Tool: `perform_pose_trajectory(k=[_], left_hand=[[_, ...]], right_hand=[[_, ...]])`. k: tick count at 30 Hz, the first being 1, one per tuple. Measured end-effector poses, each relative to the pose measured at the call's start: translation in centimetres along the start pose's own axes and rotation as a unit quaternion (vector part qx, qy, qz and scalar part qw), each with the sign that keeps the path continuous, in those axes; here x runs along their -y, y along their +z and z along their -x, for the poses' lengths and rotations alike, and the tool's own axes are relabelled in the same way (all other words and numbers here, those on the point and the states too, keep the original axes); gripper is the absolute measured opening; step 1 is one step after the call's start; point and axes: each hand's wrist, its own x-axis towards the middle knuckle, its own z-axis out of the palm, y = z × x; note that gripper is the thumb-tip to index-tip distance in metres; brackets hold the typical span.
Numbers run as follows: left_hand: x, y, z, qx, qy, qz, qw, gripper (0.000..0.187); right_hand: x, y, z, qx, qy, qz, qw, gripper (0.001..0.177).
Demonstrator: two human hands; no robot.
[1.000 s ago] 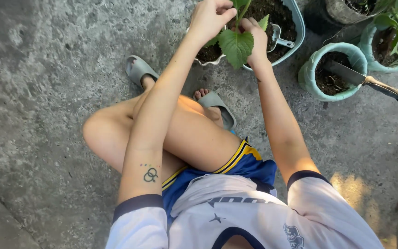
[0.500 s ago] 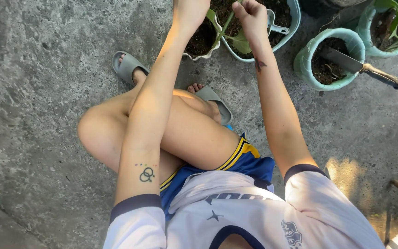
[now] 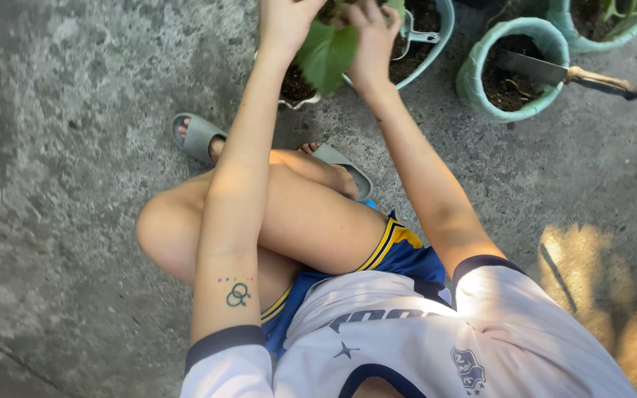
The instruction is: Transplanting a plant from one container to a pot with fresh soil.
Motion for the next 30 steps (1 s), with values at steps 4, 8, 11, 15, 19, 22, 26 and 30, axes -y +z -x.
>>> perform_pose_trajectory(k=[4, 8, 11, 15, 19, 22, 26, 30], left_hand=[[-3.1, -1.4, 0.5, 0.018, 0.009, 0.116, 0.993, 0.032], [-4.9, -2.4, 0.8, 0.024, 0.018, 0.182, 0.983, 0.018], [-5.0, -2.2, 1.1, -0.009, 0.029, 0.209, 0.977, 0.016], [-5.5, -2.5, 1.3, -0.041, 0.018, 0.206, 0.978, 0.015], [-5.1, -2.7, 1.3, -0.07, -0.007, 0.149, 0.986, 0.014], [-3.7, -2.9, 1.1, -0.085, 0.0, 0.147, 0.986, 0.012], [-2.3, -3.6, 0.7, -0.101, 0.004, 0.185, 0.977, 0.01], [-1.9, -4.2, 0.8, -0.084, -0.051, 0.257, 0.961, 0.011]], right_hand=[[2.4, -1.4, -0.3, -0.019, 0.016, 0.05, 0.998, 0.017], [3.7, -1.4, -0.7, -0.02, 0.015, 0.039, 0.999, 0.018], [3.6, -0.9, -0.2, -0.016, 0.011, 0.041, 0.999, 0.022], [3.8, -0.8, -0.3, -0.007, 0.005, 0.027, 1.0, 0.025], [3.3, -2.1, -0.6, -0.018, -0.04, 0.043, 0.998, 0.04], [1.3, -1.3, 0.8, -0.095, 0.04, -0.072, 0.992, 0.035], [-6.0, 5.2, 7.6, -0.174, 0.458, -0.557, 0.67, 0.016], [-1.4, 6.7, 8.3, -0.03, 0.578, -0.655, 0.486, 0.039]])
